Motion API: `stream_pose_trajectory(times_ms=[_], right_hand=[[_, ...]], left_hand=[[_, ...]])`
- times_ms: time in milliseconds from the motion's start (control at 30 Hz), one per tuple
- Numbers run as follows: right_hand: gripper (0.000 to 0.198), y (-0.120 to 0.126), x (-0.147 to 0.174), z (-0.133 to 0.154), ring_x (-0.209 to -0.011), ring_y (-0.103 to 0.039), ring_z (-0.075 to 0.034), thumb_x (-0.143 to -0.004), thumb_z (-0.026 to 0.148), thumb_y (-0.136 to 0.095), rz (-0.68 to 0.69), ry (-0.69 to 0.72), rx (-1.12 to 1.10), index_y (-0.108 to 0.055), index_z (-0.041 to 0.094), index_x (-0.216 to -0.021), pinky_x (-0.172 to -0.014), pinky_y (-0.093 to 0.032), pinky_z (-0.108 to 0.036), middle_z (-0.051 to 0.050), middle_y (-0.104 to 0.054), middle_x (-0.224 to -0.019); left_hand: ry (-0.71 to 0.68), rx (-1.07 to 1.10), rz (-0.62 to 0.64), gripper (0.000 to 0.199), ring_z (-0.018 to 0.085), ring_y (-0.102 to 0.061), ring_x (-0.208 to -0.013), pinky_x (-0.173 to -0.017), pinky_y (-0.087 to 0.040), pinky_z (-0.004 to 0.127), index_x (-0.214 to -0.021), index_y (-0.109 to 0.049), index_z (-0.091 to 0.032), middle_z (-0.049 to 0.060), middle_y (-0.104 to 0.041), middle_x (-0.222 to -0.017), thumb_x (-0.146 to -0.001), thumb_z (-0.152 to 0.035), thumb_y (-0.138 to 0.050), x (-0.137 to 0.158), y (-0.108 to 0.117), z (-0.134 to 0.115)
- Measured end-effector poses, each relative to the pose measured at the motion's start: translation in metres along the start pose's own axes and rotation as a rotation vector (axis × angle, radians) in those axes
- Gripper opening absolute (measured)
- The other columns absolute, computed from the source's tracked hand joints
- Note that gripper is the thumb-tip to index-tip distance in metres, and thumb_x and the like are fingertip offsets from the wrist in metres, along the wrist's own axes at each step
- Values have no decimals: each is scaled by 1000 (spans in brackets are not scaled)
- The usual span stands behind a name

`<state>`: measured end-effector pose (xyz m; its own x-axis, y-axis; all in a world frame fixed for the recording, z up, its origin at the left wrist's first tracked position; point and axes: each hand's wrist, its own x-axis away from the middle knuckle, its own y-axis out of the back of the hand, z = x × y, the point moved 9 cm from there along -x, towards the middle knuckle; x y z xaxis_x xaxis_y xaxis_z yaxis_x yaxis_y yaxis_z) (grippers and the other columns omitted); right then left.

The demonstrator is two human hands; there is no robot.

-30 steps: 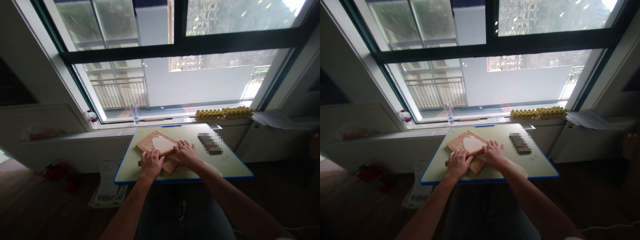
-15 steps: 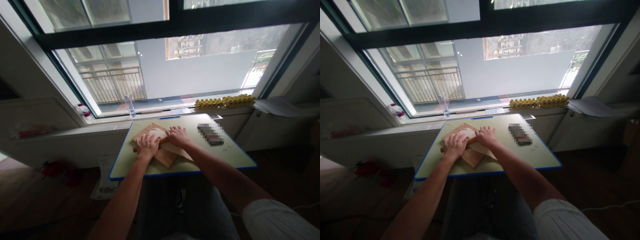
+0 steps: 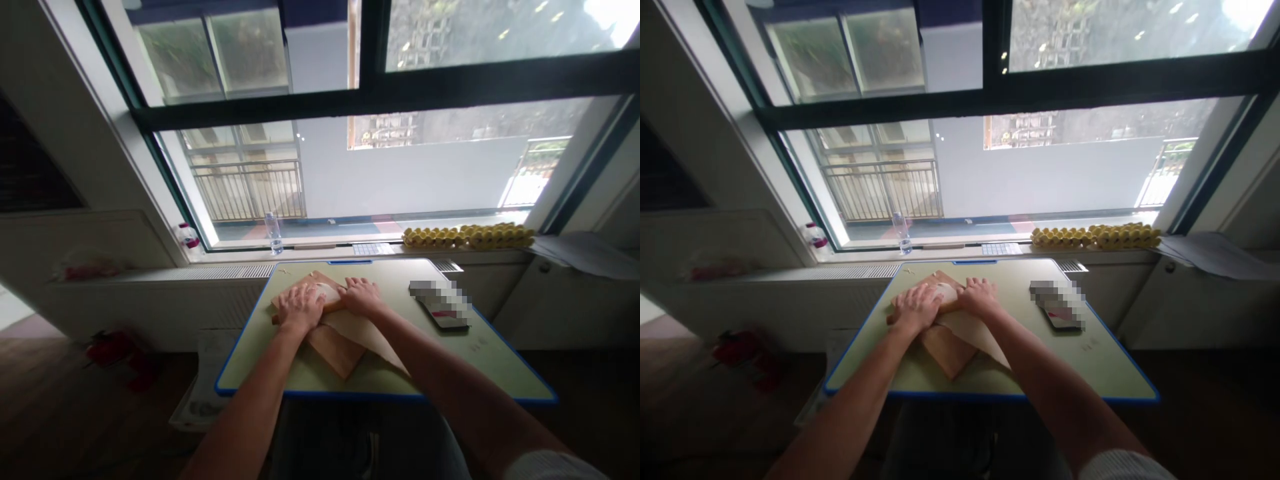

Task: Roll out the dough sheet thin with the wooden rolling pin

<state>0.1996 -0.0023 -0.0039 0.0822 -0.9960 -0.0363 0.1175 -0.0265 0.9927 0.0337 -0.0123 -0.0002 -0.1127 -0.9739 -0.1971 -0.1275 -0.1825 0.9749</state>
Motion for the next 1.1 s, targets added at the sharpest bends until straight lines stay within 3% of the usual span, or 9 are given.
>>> stream_pose_trajectory(times_ms=[67,133,233,300,433,567,767,967,1100], right_hand=[[52,2,22,7,-136,-52,-37,-112,43,-28,-63,90,55,-69,23,-137,-106,-43,-56,-17,-62,-146],[54,2,46,6,-136,-52,-37,-113,45,-25,-136,94,58,-69,22,-136,-108,-42,-59,-17,-63,-145],[55,-3,81,0,-149,-42,-38,-114,46,-28,-222,56,35,-58,19,-151,-118,-33,-62,-18,-53,-159],[62,-12,100,-3,-156,-35,-37,-113,50,-33,-217,39,31,-46,15,-161,-122,-29,-63,-20,-44,-167],[71,-23,127,-6,-161,-28,-36,-111,56,-35,-175,20,13,-38,13,-167,-127,-26,-62,-17,-33,-174],[75,-23,127,-5,-163,-25,-37,-110,57,-34,-154,-9,-22,-36,10,-168,-128,-22,-62,-17,-29,-174],[72,-19,97,-7,-161,-29,-37,-109,57,-37,-147,-41,-46,-41,16,-167,-127,-25,-60,-17,-34,-173],[64,-8,65,-7,-152,-40,-36,-112,57,-28,-168,-25,-51,-53,18,-158,-122,-31,-56,-19,-47,-165],[63,0,45,-6,-143,-47,-34,-113,56,-24,-148,-7,-49,-61,21,-149,-115,-35,-53,-18,-59,-152]], left_hand=[[-28,6,-18,54,35,-49,-150,-124,-32,66,-147,-65,-33,8,-55,-163,-108,-54,-35,18,2,-5],[-68,49,-37,53,35,-49,-150,-123,-35,67,-145,-67,-32,8,-57,-161,-108,-55,-37,41,2,-10],[-133,112,-122,52,34,-51,-149,-124,-35,67,-151,-61,-31,8,-60,-157,-107,-53,-42,78,4,-14],[-183,126,-183,52,34,-53,-148,-125,-35,66,-151,-61,-31,8,-61,-156,-107,-53,-46,99,6,-16],[-257,107,-211,56,35,-53,-149,-124,-36,69,-155,-57,-28,11,-59,-158,-106,-54,-48,120,3,-18],[-234,107,-182,57,35,-50,-151,-126,-33,69,-157,-55,-25,13,-56,-160,-107,-51,-48,113,0,-17],[-146,155,-161,52,31,-48,-153,-131,-29,62,-153,-60,-31,6,-58,-159,-108,-50,-42,84,-2,-15],[-87,115,-129,54,33,-49,-151,-126,-36,60,-150,-64,-29,8,-58,-159,-109,-50,-37,51,-1,-16],[-56,61,-61,56,34,-45,-153,-125,-33,63,-148,-65,-29,8,-53,-164,-108,-54,-33,28,0,-18]])
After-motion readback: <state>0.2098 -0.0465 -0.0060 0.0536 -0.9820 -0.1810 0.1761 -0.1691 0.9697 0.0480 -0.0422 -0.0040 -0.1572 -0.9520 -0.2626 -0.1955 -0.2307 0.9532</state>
